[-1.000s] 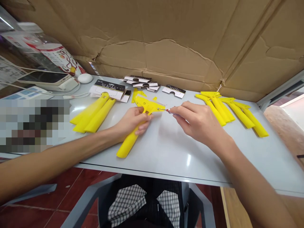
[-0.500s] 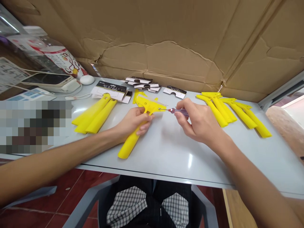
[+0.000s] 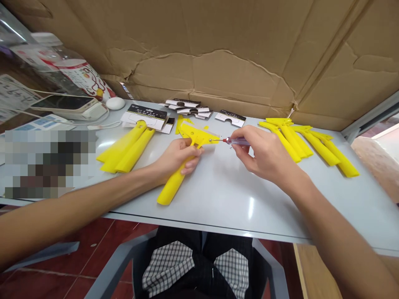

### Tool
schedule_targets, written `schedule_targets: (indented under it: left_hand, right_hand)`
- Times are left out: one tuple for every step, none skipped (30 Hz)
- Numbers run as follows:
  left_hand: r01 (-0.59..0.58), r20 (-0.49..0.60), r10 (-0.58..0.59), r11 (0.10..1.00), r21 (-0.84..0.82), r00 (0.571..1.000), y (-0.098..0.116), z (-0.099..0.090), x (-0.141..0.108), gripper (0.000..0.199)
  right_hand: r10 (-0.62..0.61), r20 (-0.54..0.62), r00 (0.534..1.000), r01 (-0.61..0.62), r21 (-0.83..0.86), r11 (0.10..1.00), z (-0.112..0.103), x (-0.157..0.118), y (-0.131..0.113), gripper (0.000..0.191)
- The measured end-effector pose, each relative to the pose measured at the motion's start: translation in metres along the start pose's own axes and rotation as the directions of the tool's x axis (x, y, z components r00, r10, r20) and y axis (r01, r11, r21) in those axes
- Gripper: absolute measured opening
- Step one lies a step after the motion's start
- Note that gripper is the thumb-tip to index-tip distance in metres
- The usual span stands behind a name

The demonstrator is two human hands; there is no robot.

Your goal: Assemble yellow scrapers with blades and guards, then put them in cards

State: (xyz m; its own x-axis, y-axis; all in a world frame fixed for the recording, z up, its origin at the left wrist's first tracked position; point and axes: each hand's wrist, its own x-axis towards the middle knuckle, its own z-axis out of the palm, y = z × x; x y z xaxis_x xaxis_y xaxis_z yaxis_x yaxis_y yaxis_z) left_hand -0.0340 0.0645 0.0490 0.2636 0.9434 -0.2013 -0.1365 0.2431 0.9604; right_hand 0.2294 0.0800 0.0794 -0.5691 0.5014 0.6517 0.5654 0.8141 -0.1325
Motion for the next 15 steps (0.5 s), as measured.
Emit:
schedule_targets:
  left_hand:
    - [0.0,0.005,0.0,1.0,0.001,1.0,-0.0006,-0.0003,0.0004,0.017]
    - [-0.002,0.009,0.002,1.0,0.002,1.0,-0.0013,-0.0006,0.0008,0.017]
    - [-0.005,0.014,0.005,1.0,0.003,1.0,-0.0019,-0.0008,0.0012,0.017]
    - [-0.008,0.018,0.008,1.0,0.004,1.0,-0.0023,-0.001,0.0015,0.017]
    - [-0.009,0.02,0.009,1.0,0.004,1.0,-0.0026,-0.0011,0.0018,0.017]
    - [-0.01,0.018,0.01,1.0,0.003,1.0,-0.0027,-0.0011,0.0019,0.017]
    - [-0.012,0.015,0.012,1.0,0.0,1.0,-0.0026,-0.0011,0.002,0.018]
    - [-0.013,0.015,0.013,1.0,-0.001,1.0,-0.0024,-0.0011,0.0019,0.018]
    - [-0.013,0.015,0.013,1.0,-0.001,1.0,-0.002,-0.0011,0.0018,0.019]
    - [-0.013,0.014,0.013,1.0,0.0,1.0,-0.0015,-0.001,0.0016,0.019]
    - [-0.013,0.012,0.013,1.0,0.001,1.0,-0.0011,-0.0009,0.0014,0.02]
    - [-0.013,0.01,0.013,1.0,0.003,1.0,-0.0007,-0.0008,0.0011,0.02]
    - [-0.013,0.01,0.013,1.0,0.007,1.0,-0.0003,-0.0006,0.0008,0.02]
    - [-0.013,0.009,0.013,1.0,0.011,1.0,0.0,-0.0004,0.0005,0.02]
    - [-0.014,0.01,0.014,1.0,0.014,1.0,0.0002,-0.0002,0.0002,0.02]
  right_hand:
    - [0.017,-0.005,1.0,-0.018,-0.026,1.0,0.0004,-0.0006,0.0003,0.004]
    - [0.034,-0.016,0.999,-0.034,-0.054,0.998,0.0009,-0.0011,0.0002,0.005]
    - [0.05,-0.029,0.998,-0.052,-0.082,0.995,0.0015,-0.0014,-0.0002,0.009]
    - [0.068,-0.042,0.997,-0.072,-0.102,0.992,0.0021,-0.0015,-0.0008,0.012]
    - [0.09,-0.048,0.995,-0.095,-0.109,0.989,0.0025,-0.0017,-0.0017,0.013]
    - [0.11,-0.045,0.993,-0.114,-0.103,0.988,0.0027,-0.0017,-0.0026,0.012]
    - [0.122,-0.038,0.992,-0.125,-0.084,0.989,0.0027,-0.0018,-0.0033,0.012]
    - [0.126,-0.027,0.992,-0.127,-0.058,0.99,0.0024,-0.002,-0.0039,0.015]
    - [0.121,-0.018,0.993,-0.121,-0.031,0.992,0.0021,-0.0021,-0.0043,0.018]
    - [0.11,-0.012,0.994,-0.11,-0.014,0.994,0.0018,-0.0022,-0.0044,0.018]
    - [0.101,-0.012,0.995,-0.101,-0.013,0.995,0.0015,-0.0022,-0.0043,0.014]
    - [0.098,-0.016,0.995,-0.099,-0.027,0.995,0.0014,-0.0021,-0.0041,0.01]
    - [0.104,-0.026,0.994,-0.105,-0.054,0.993,0.0015,-0.0019,-0.0039,0.009]
    - [0.113,-0.044,0.993,-0.116,-0.086,0.989,0.0017,-0.0015,-0.0038,0.014]
    - [0.118,-0.065,0.991,-0.125,-0.118,0.985,0.002,-0.0012,-0.0039,0.018]
